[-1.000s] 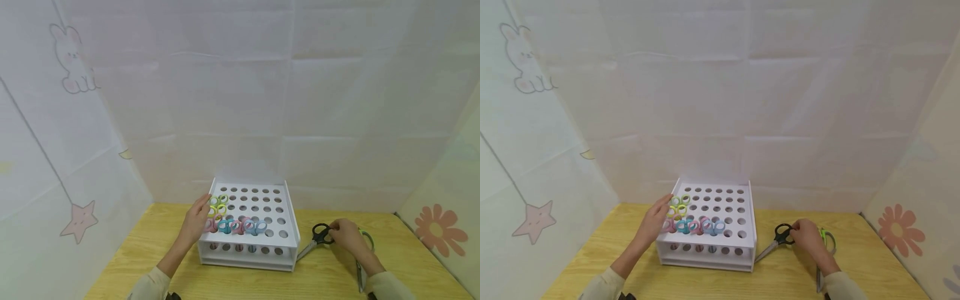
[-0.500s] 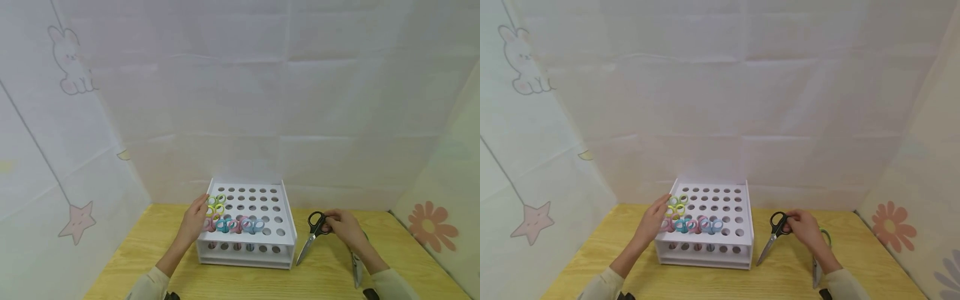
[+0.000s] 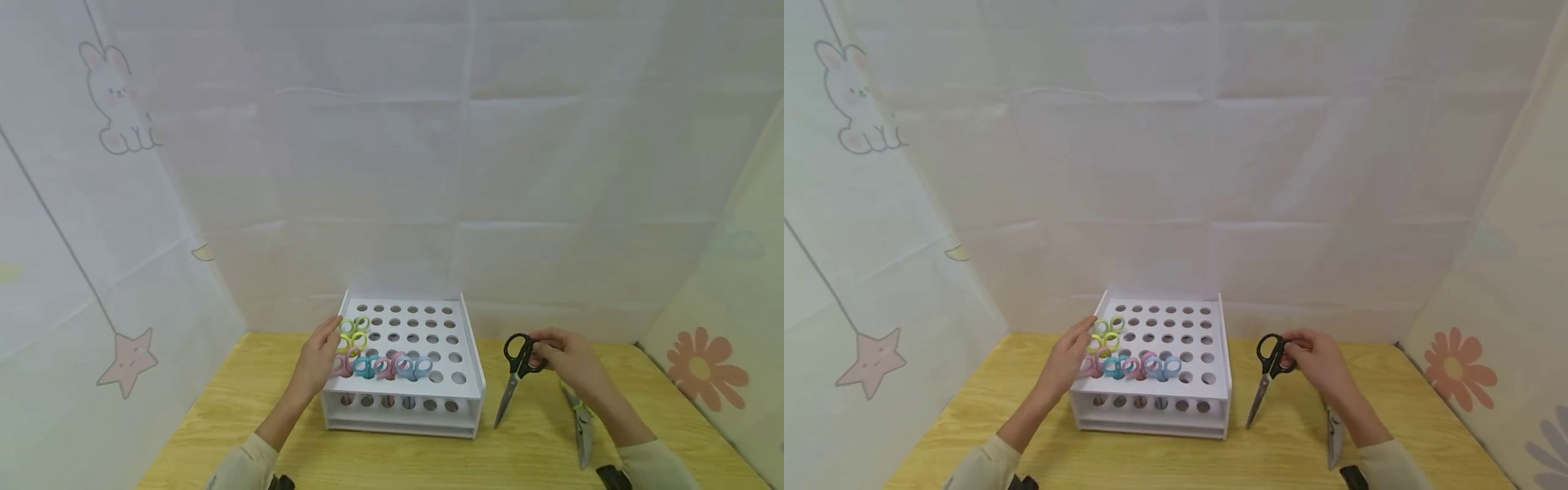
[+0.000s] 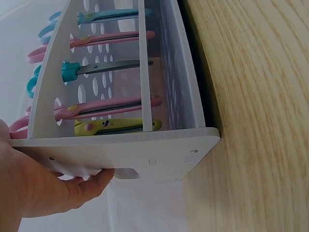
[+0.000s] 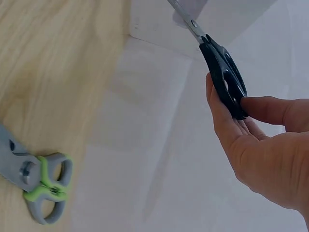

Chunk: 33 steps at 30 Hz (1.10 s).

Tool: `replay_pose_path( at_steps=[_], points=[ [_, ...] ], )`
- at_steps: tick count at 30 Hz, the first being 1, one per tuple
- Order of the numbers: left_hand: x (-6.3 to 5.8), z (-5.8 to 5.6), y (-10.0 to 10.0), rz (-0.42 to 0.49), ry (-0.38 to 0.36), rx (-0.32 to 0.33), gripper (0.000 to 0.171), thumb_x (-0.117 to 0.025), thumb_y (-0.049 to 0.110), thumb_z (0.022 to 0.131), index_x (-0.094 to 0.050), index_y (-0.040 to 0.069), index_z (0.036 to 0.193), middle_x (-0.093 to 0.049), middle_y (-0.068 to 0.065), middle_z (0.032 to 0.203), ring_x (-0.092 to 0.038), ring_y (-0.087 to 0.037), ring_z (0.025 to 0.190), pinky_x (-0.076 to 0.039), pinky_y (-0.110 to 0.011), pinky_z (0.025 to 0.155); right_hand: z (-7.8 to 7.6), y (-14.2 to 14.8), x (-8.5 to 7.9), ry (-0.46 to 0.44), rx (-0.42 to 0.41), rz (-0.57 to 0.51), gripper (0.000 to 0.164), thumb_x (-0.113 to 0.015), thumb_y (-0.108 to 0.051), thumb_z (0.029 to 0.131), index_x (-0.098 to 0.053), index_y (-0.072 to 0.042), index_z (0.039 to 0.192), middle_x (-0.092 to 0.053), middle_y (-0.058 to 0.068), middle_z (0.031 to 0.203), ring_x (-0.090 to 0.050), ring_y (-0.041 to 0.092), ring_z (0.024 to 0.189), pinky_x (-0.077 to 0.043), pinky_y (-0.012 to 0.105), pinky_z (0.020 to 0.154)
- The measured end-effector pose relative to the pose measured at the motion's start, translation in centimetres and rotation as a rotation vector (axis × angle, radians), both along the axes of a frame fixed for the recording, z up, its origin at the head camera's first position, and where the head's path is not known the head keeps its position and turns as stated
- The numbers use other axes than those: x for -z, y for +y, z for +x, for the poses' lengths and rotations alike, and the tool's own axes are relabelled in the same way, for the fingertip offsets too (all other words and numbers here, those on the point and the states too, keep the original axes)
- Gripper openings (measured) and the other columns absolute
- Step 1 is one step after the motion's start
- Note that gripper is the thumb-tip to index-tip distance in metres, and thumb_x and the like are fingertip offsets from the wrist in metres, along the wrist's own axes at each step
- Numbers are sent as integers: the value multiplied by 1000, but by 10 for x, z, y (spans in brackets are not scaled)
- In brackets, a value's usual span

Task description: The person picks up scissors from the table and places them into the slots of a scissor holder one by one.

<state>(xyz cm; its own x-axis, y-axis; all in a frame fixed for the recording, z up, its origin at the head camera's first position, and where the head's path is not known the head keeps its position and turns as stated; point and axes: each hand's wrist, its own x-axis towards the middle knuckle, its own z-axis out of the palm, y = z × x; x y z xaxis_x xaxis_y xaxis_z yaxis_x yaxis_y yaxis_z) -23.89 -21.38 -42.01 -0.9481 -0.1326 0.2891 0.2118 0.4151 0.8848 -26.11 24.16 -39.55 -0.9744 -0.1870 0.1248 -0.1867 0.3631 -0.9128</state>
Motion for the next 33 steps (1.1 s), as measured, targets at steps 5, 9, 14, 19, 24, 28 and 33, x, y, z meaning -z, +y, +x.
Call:
replay_pose_path(
  at_steps=[5, 9, 14, 19, 24, 28, 33],
  points=[
    [-3, -1, 0, 0, 4, 0, 45, -44, 22, 107, -53, 5, 148, -42, -9, 157, -31, -34, 147, -21, -52, 119, 8, 6, -19, 50, -1, -27, 35, -53, -7, 107, -52, 15, 134, -67, 27, 116, -71, 28, 92, -59, 36, 80],
    [-5, -2, 0, 3, 2, 1, 45, -44, 21, 107, -53, 5, 148, -41, -8, 158, -30, -33, 147, -21, -52, 119, 19, 9, -38, 100, 25, -60, 38, -57, -11, 106, -53, 14, 134, -71, 22, 112, -73, 25, 89, -60, 35, 79],
    [-6, 0, 0, 11, 6, -1, 45, -44, 20, 107, -53, 3, 148, -41, -10, 158, -30, -33, 147, -21, -50, 119, 32, 13, -58, 145, -3, -244, 36, -64, -11, 102, -59, 12, 130, -75, 11, 106, -74, 23, 86, -59, 34, 79],
    [-4, 0, 1, 27, -3, 0, 46, -44, 21, 107, -53, 4, 148, -41, -10, 158, -30, -34, 147, -20, -50, 119, 42, 13, -69, 146, -20, -455, 28, -66, -7, 100, -66, 4, 125, -75, 10, 106, -74, 22, 86, -57, 32, 82],
    [-1, 0, 1, 27, -18, -1, 45, -44, 20, 107, -52, 4, 148, -40, -11, 158, -29, -35, 147, -20, -52, 119, 49, -2, -69, 201, -64, -546, 30, -63, -4, 101, -62, 7, 129, -74, 14, 110, -74, 23, 89, -55, 34, 87],
    [0, 0, 1, 22, -16, -3, 45, -44, 21, 107, -53, 5, 148, -40, -11, 158, -29, -35, 147, -20, -52, 119, 52, -25, -62, 267, -16, -543, 36, -65, -6, 100, -59, 10, 132, -74, 14, 112, -74, 23, 91, -54, 35, 87],
    [-1, 0, 1, 0, 12, 0, 45, -44, 20, 107, -54, 2, 147, -42, -13, 156, -32, -36, 146, -22, -52, 118, 51, -52, -50, 351, 62, -532, 36, -66, -6, 99, -60, 11, 130, -72, 18, 114, -74, 25, 92, -54, 37, 86]
  ],
)
